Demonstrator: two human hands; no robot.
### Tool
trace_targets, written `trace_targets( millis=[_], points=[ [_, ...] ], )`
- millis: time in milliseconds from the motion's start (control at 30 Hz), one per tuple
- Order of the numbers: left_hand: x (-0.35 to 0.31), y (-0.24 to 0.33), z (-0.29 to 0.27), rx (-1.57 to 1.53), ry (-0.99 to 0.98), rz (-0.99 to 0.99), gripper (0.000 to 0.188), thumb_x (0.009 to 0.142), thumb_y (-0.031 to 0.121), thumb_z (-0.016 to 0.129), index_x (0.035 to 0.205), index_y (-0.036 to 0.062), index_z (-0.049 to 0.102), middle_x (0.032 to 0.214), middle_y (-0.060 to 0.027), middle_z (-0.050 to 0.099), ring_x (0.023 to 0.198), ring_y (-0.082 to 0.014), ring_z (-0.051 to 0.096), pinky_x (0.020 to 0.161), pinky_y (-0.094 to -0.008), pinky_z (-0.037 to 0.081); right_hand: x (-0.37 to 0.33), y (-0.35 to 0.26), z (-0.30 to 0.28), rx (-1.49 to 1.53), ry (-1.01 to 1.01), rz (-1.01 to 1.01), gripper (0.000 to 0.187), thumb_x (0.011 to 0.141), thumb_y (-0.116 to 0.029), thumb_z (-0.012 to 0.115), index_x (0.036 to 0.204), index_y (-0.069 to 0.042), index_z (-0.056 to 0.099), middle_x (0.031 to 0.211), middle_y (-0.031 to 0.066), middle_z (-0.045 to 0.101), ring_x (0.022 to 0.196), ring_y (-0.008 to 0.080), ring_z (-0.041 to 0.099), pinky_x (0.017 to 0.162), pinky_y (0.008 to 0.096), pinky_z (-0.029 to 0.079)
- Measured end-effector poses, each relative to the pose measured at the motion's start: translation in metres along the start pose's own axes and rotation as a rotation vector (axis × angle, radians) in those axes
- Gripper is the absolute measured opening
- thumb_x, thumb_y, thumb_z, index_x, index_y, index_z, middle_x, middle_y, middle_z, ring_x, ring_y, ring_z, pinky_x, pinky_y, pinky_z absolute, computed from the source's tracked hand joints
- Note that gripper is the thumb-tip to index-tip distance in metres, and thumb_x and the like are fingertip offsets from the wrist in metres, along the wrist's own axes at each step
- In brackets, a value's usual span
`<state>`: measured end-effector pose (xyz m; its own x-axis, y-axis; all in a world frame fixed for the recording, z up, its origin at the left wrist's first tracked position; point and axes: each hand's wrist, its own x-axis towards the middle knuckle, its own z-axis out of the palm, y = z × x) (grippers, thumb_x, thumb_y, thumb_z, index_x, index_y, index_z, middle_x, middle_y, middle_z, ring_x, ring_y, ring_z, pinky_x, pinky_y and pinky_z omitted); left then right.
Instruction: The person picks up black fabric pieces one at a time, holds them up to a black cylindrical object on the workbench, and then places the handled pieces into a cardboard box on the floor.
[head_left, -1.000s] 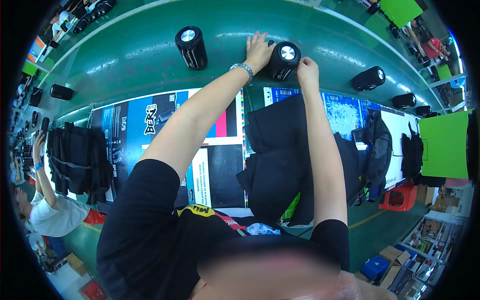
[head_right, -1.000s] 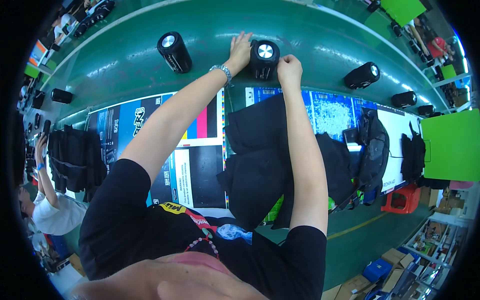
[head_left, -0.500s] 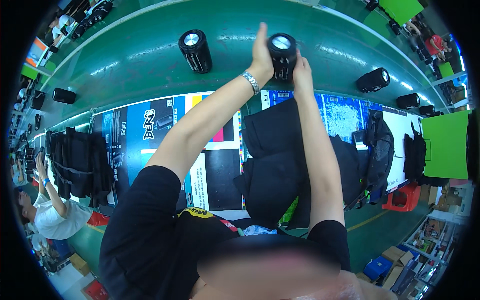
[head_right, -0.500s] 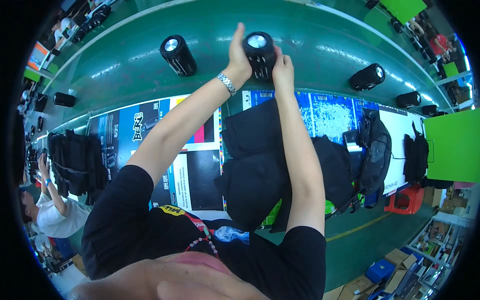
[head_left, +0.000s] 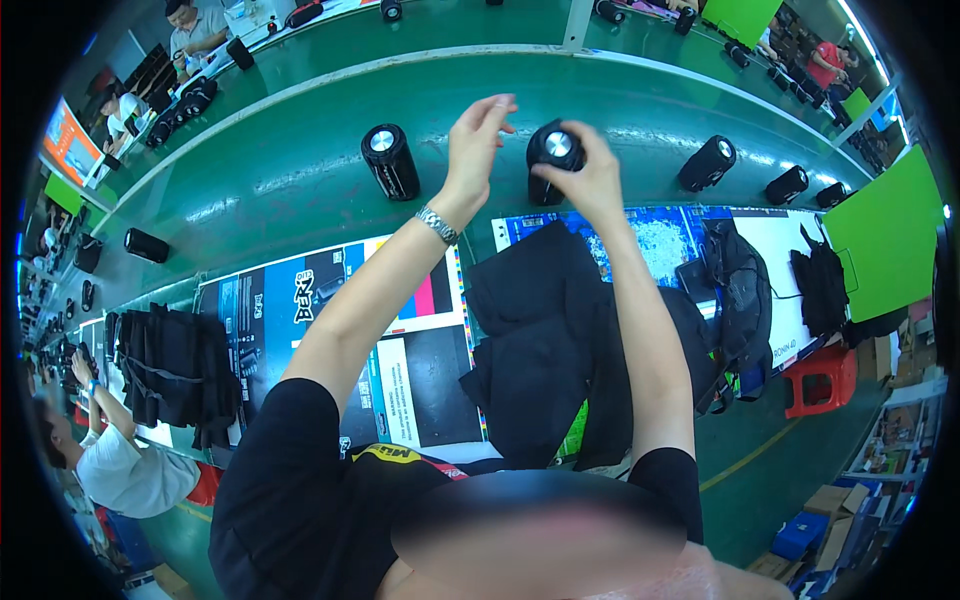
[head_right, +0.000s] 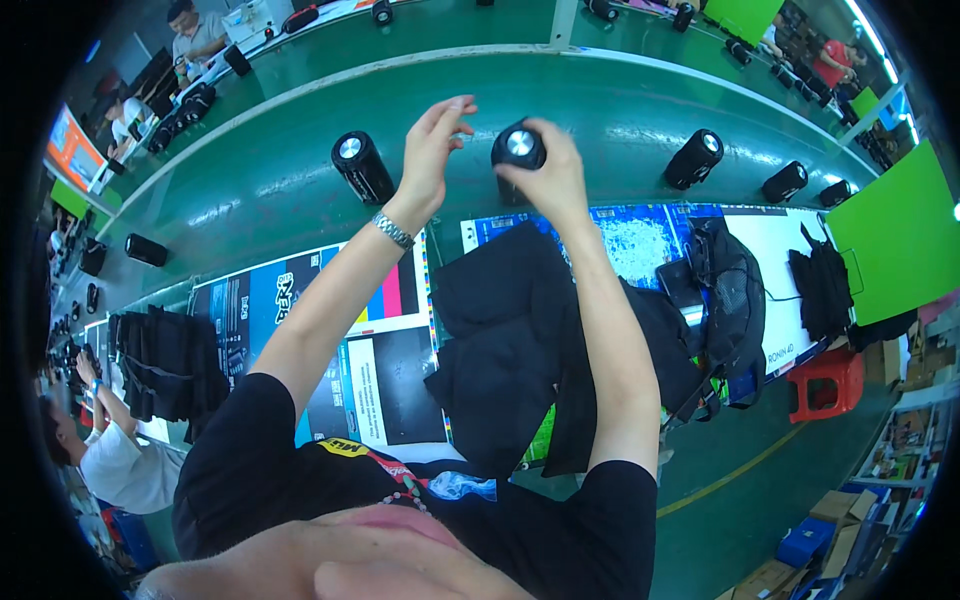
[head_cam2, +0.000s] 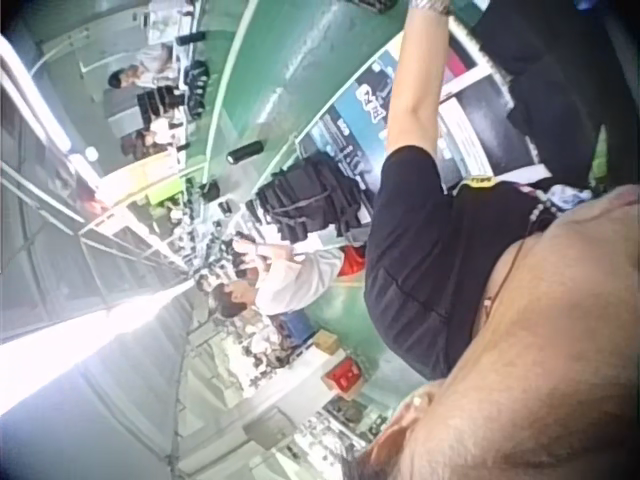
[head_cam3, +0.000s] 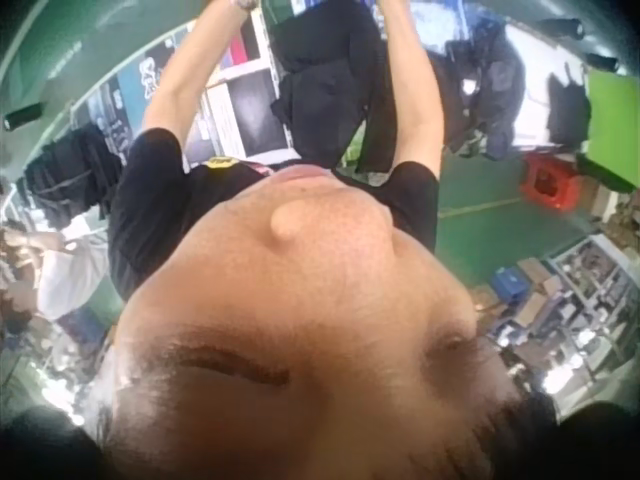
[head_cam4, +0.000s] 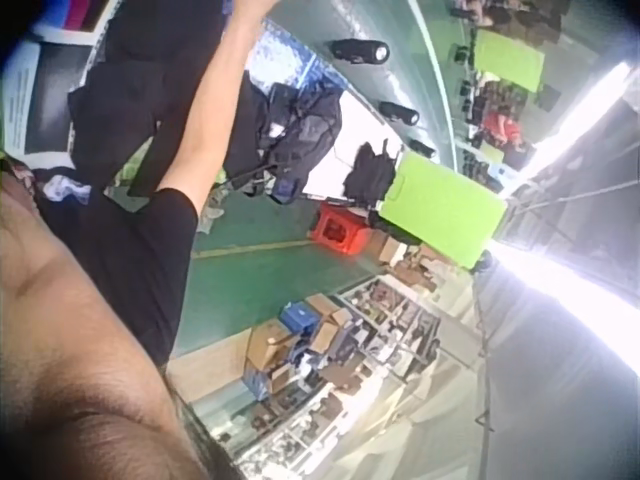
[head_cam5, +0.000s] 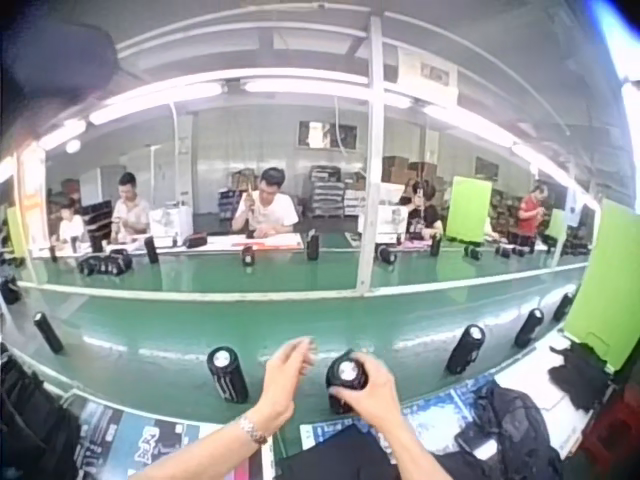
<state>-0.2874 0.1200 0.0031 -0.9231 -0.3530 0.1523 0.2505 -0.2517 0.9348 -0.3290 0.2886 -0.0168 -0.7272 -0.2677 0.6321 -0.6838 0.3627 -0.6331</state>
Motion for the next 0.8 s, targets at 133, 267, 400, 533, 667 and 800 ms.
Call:
trace_targets(
  millis=[133, 267, 400, 533, 667, 800],
  points=[
    [0.023, -0.004, 0.018, 0.222, -0.222, 0.192, 0.024, 0.091, 0.021, 0.058, 0.105, 0.0032, 0.066, 0.105, -0.0049, 0.063, 0.085, -0.0099, 0.052, 0.073, -0.0225, 0.042, -0.008, 0.007, 0.005, 0.04, -0.006, -0.05, 0.062, 0.057, -0.019, 0.084, 0.112, -0.006, 0.057, 0.118, 0.0152, 0.055, 0.116, 0.0346, 0.048, 0.098, 0.0412, 0.039],
    [0.055, -0.023, 0.022, 0.418, -0.434, -0.149, 0.03, 0.088, 0.031, 0.062, 0.104, 0.007, 0.067, 0.097, -0.0025, 0.063, 0.085, -0.0101, 0.053, 0.076, -0.0231, 0.042, -0.015, 0.016, 0.005, 0.05, 0.07, 0.039, 0.059, 0.063, -0.024, 0.083, 0.114, -0.009, 0.057, 0.131, 0.018, 0.043, 0.127, 0.0366, 0.036, 0.105, 0.0442, 0.03],
    [0.083, -0.046, 0.011, 0.417, -0.493, -0.556, 0.031, 0.085, 0.039, 0.065, 0.099, 0.0103, 0.068, 0.09, 0.0012, 0.062, 0.08, -0.0075, 0.054, 0.067, -0.0221, 0.043, -0.01, 0.032, 0.017, 0.475, 0.066, 0.362, 0.066, 0.068, -0.027, 0.081, 0.12, -0.001, 0.051, 0.126, 0.0202, 0.046, 0.121, 0.03, 0.044, 0.1, 0.0358, 0.037],
    [0.095, -0.038, 0.02, 0.494, -0.555, -0.343, 0.023, 0.084, 0.031, 0.067, 0.089, 0.0086, 0.068, 0.085, 0.0009, 0.062, 0.07, -0.0067, 0.053, 0.059, -0.0221, 0.043, -0.015, 0.042, 0.02, 0.655, 0.039, 0.513, 0.068, 0.069, -0.028, 0.08, 0.118, 0.008, 0.048, 0.112, 0.0156, 0.055, 0.099, 0.0195, 0.057, 0.084, 0.0273, 0.046],
    [0.074, -0.022, 0.051, 0.903, -0.526, 0.57, 0.021, 0.084, 0.022, 0.067, 0.081, 0.0007, 0.065, 0.075, -0.0031, 0.058, 0.064, -0.0099, 0.052, 0.057, -0.0253, 0.042, -0.012, 0.04, -0.002, 0.729, -0.149, 0.571, 0.047, 0.079, -0.03, 0.07, 0.113, 0.0, 0.056, 0.1, 0.0048, 0.061, 0.092, 0.0118, 0.056, 0.082, 0.0254, 0.042],
    [0.045, -0.021, 0.058, 0.861, -0.603, 0.875, 0.016, 0.084, 0.015, 0.066, 0.081, -0.0008, 0.064, 0.071, -0.0052, 0.052, 0.064, -0.0124, 0.052, 0.057, -0.0277, 0.041, -0.013, 0.057, -0.007, 0.701, -0.057, 0.501, 0.04, 0.079, -0.029, 0.071, 0.105, -0.002, 0.061, 0.094, 0.0034, 0.063, 0.085, 0.0101, 0.057, 0.075, 0.0248, 0.044]
  ],
)
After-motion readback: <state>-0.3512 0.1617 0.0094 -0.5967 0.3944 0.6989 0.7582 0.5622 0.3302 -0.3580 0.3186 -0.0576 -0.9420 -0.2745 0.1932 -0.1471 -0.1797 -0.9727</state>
